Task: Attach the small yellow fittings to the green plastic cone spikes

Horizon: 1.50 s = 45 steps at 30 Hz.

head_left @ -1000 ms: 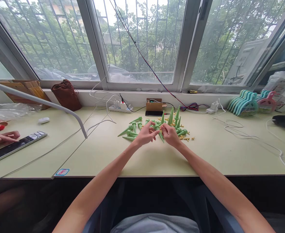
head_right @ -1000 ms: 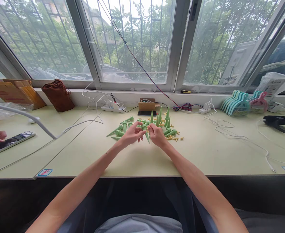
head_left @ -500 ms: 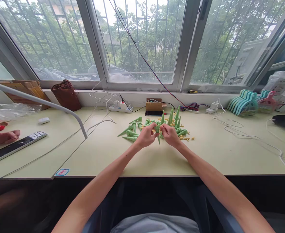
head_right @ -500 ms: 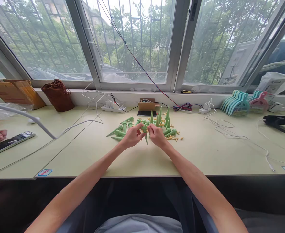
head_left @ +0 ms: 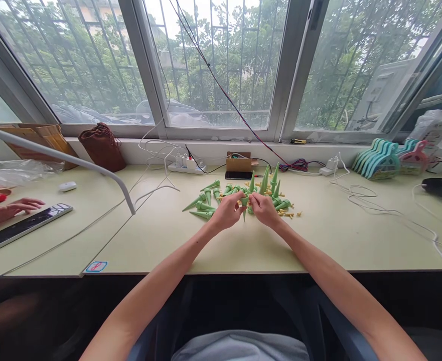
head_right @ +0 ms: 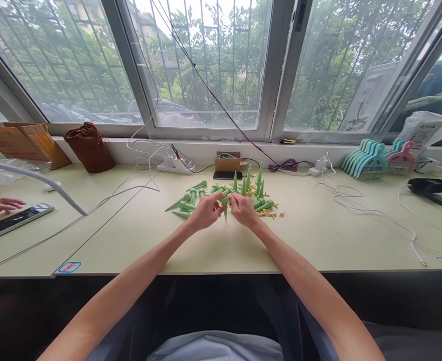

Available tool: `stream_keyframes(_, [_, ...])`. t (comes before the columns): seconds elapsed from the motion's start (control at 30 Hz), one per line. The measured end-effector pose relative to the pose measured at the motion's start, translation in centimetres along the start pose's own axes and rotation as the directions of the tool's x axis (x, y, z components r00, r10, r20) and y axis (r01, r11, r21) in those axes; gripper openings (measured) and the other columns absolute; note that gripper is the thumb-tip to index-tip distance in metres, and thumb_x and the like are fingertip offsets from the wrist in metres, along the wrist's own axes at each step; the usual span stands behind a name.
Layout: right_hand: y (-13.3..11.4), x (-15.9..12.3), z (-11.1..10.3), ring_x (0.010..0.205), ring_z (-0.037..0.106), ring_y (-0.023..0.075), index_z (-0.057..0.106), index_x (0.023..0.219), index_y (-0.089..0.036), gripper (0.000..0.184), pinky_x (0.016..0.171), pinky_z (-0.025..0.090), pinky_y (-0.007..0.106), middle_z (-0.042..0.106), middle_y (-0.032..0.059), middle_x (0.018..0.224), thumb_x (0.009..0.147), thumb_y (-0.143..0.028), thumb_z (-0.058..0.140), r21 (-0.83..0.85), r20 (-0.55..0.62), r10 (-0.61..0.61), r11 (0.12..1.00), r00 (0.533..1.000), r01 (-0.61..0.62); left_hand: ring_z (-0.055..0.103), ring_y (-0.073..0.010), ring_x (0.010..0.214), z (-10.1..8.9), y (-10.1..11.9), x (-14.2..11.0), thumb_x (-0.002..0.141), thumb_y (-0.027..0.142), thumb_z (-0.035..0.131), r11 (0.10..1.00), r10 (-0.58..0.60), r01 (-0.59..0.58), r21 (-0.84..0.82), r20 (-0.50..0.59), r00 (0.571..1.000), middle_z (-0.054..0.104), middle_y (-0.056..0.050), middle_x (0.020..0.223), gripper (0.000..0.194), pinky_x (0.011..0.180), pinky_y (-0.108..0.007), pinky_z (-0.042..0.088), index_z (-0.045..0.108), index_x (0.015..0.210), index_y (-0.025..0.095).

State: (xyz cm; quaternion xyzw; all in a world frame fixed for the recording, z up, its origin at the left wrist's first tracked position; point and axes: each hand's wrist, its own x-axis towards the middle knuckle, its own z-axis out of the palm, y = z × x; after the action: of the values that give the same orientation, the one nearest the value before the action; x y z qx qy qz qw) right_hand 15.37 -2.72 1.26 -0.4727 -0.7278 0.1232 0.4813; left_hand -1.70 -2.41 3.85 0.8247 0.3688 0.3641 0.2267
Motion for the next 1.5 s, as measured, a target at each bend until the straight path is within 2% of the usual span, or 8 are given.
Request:
stream_keyframes(0.4, [-0.2,0.1,-0.1,0.053,0.047,0.0139,0.041,0.061,-0.021,0.039,0.055,0.033,0.027,0.057,0.0022,0.059,0.095,-0.040,0.037,-0.010,0.008,0.028,1.000,1.000,-0.028,0.058,-0.0144,0.066,0.1,-0.2,0.0,0.083,0.020,0.058,0.999,0.038,-0.038,0.019,0.012,0.999,0.063,-0.003,0.088,0.018,0.066,-0.027,0.046,0.061,0.100,0.022])
stream_keyframes(0.5, [-0.1,0.1,-0.1,0.053,0.047,0.0140,0.044,0.060,-0.021,0.039,0.055,0.033,0.027,0.055,0.0017,0.056,0.094,-0.039,0.037,-0.015,0.010,0.037,0.999,0.999,-0.036,0.059,-0.0145,0.067,0.1,-0.1,0.0,0.083,0.020,0.058,0.999,0.024,-0.025,0.026,0.027,0.999,0.064,-0.004,0.091,0.018,0.067,-0.027,0.046,0.061,0.101,0.022])
stream_keyframes(0.63, [-0.3,0.2,-0.2,0.051,0.045,0.0138,0.044,0.059,-0.021,0.039,0.054,0.033,0.027,0.052,0.0009,0.054,0.093,-0.039,0.037,-0.006,0.018,0.045,0.999,0.999,-0.045,0.059,-0.0146,0.068,0.2,-0.2,0.0,0.084,0.020,0.056,0.997,0.064,-0.065,0.043,0.030,0.998,0.063,-0.004,0.092,0.017,0.067,-0.027,0.047,0.060,0.100,0.022])
stream_keyframes(0.9, [-0.6,0.1,-0.2,0.050,0.045,0.0146,0.042,0.062,-0.022,0.038,0.053,0.034,0.027,0.048,-0.0005,0.050,0.094,-0.042,0.038,0.075,0.016,0.077,0.994,0.997,-0.078,0.060,-0.0128,0.065,0.5,-0.2,-0.1,0.085,0.018,0.053,0.992,0.113,-0.111,0.055,-0.025,0.993,0.060,-0.004,0.092,0.013,0.067,-0.028,0.048,0.056,0.097,0.020])
stream_keyframes(1.07, [-0.6,0.1,-0.1,0.049,0.043,0.0144,0.038,0.063,-0.023,0.039,0.052,0.032,0.027,0.045,-0.0019,0.048,0.095,-0.045,0.039,0.107,0.009,0.076,0.991,0.997,-0.077,0.063,-0.0109,0.065,0.4,0.5,-0.2,0.085,0.025,0.057,0.995,0.096,-0.096,-0.006,-0.043,0.994,0.057,-0.006,0.099,0.009,0.064,-0.025,0.052,0.055,0.093,0.019])
stream_keyframes(1.2, [-0.6,0.1,-0.1,0.049,0.040,0.0140,0.038,0.063,-0.022,0.039,0.051,0.031,0.027,0.044,-0.0023,0.048,0.095,-0.046,0.040,0.114,0.015,0.077,0.990,0.997,-0.078,0.064,-0.0106,0.069,0.2,0.9,-0.3,0.087,0.035,0.059,0.995,0.087,-0.090,-0.035,-0.081,0.993,0.057,-0.007,0.105,0.017,0.062,-0.023,0.053,0.056,0.094,0.019])
stream_keyframes(1.37, [-0.8,0.0,-0.2,0.049,0.040,0.0130,0.040,0.066,-0.022,0.038,0.051,0.031,0.027,0.044,-0.0029,0.050,0.096,-0.046,0.040,0.142,0.031,0.075,0.987,0.997,-0.079,0.065,-0.0103,0.064,0.3,1.2,-0.1,0.090,0.049,0.052,0.989,-0.011,-0.014,-0.148,-0.162,0.987,0.059,-0.006,0.105,0.031,0.052,-0.022,0.053,0.050,0.101,0.020])
stream_keyframes(1.5, [-0.9,-0.1,-0.3,0.050,0.041,0.0127,0.039,0.066,-0.022,0.040,0.053,0.032,0.026,0.045,-0.0027,0.051,0.097,-0.047,0.040,0.144,0.026,0.057,0.988,0.998,-0.060,0.065,-0.0125,0.057,0.1,1.2,0.3,0.091,0.057,0.045,0.945,-0.150,0.087,-0.315,-0.183,0.971,0.059,-0.003,0.090,0.037,0.041,-0.022,0.050,0.047,0.094,0.020])
